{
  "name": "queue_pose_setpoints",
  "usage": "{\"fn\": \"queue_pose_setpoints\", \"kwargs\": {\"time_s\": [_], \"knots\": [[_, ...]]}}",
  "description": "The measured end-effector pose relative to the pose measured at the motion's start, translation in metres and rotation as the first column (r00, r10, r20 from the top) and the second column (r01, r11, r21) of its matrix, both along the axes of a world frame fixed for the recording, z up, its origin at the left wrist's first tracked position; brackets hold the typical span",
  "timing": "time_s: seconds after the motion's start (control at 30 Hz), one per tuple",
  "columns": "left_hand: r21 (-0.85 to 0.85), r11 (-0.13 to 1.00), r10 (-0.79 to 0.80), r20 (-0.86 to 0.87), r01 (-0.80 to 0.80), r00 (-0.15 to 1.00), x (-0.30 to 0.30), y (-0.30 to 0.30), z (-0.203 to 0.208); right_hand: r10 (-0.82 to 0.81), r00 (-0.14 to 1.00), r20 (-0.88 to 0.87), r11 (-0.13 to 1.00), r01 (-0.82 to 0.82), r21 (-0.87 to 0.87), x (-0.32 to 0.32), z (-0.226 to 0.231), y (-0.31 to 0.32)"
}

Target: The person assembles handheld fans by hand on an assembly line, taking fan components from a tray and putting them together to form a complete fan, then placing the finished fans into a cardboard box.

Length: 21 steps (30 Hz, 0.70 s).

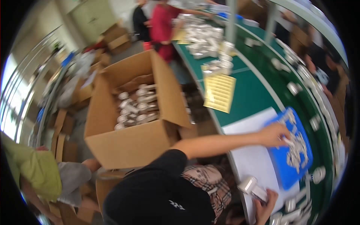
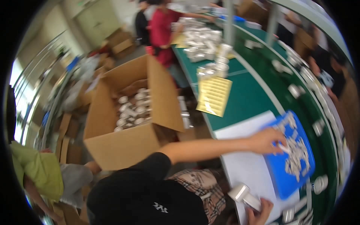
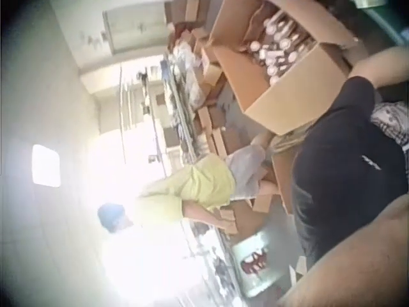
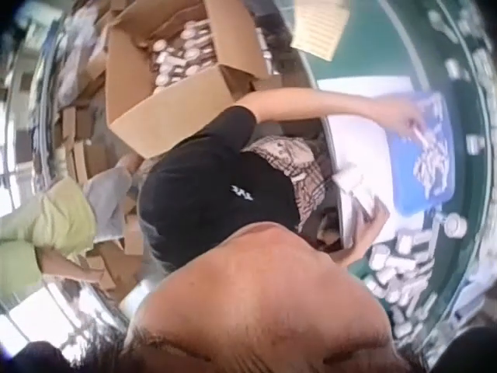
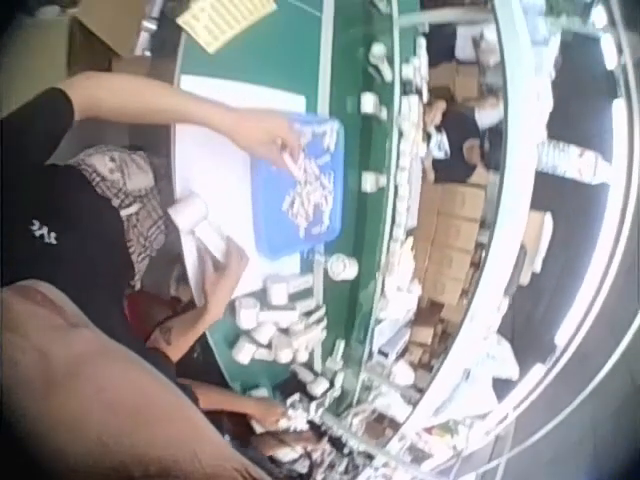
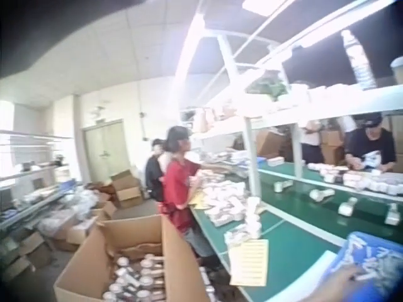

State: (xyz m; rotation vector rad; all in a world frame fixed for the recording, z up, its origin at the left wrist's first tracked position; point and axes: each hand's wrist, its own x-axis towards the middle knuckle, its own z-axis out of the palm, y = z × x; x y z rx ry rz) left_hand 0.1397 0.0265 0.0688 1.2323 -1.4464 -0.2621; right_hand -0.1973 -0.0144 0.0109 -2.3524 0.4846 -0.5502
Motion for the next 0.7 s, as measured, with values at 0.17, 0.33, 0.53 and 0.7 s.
{"fn": "queue_pose_setpoints", "kwargs": {"time_s": [0.17, 0.33, 0.53, 0.7], "knots": [[-0.021, 0.999, 0.022, -0.157, -0.025, 0.987, -0.011, 0.079, 0.036, -0.074, 0.988, -0.134, 0.987, 0.092, 0.133, 0.011, 0.003, 0.003], [-0.114, 0.992, -0.063, -0.154, 0.045, 0.986, -0.014, 0.105, 0.043, -0.083, 0.996, -0.011, 0.996, 0.083, -0.023, 0.026, 0.01, 0.004], [0.028, 0.998, 0.058, -0.065, -0.056, 0.996, -0.037, 0.121, 0.065, -0.349, 0.935, -0.055, 0.935, 0.352, 0.054, 0.054, 0.048, 0.027], [-0.014, 0.991, -0.131, -0.058, 0.13, 0.99, -0.062, 0.107, 0.062, -0.293, 0.868, 0.401, 0.797, -0.01, 0.604, 0.041, 0.074, 0.048]]}}
